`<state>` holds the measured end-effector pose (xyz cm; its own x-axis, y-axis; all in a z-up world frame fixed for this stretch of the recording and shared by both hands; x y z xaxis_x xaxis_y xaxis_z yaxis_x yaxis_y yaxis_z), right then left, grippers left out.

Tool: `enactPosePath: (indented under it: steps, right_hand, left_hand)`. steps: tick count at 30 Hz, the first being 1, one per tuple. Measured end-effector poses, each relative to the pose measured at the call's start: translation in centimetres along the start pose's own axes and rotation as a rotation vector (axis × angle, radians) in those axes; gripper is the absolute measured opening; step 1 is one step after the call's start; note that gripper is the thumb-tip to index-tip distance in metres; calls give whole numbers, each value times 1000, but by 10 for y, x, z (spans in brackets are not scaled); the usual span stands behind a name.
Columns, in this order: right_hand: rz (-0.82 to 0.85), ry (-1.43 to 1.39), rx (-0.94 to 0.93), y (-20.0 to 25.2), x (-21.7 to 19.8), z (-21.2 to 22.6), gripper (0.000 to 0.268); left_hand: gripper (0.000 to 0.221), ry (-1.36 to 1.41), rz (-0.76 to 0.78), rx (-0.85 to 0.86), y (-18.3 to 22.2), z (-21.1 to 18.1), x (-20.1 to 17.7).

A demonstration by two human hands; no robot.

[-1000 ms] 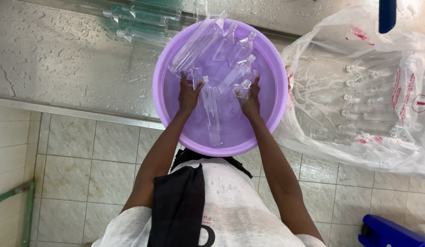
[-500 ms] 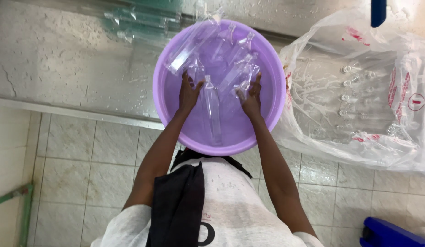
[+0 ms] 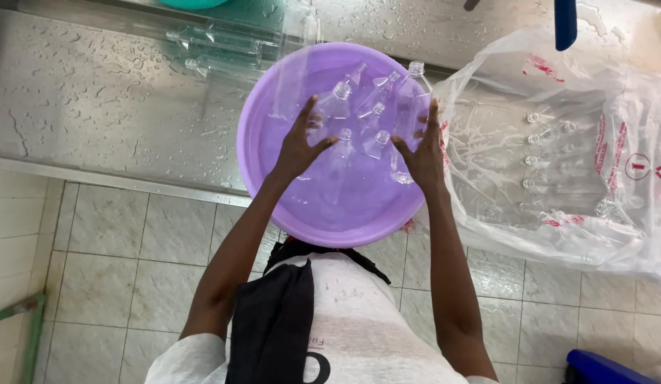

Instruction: Rinsing and washing clear plastic bottles in a purple basin filled with water

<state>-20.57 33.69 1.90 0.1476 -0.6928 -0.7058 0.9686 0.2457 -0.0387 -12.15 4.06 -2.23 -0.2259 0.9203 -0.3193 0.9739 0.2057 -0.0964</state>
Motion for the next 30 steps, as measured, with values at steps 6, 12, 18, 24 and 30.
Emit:
enactPosePath:
  steps: [6,12,18,24,30]
  right_hand:
    - [17,-173,-103,8,-22,44,116]
    - [58,-558,-123,4,4,50,111]
    - [121,-960,327,38,74,-22,89]
    - [205,-656,-493,108,7,60,120]
    - [223,-980,800,124,-20,124,114]
  left_hand:
    - [100,99,-16,-1,8,-47,5]
    - [97,398,0,-244,-14,-6,34]
    - [88,716,126,-600,-18,67,74]
    - [107,787,259,-824,49,14,50]
    - [108,719,141,-874,113,-158,-3]
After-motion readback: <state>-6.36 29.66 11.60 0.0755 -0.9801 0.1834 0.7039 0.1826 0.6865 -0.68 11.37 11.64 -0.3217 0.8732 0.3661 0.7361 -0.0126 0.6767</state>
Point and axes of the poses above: each hand's wrist, its own y-axis away from the middle knuckle, its own x-axis out of the palm, z = x × y, the point moved 8 cm from there along -y, towards the middle knuckle, and after that the axes turned 1 degree about x, right-handed, at the moved point
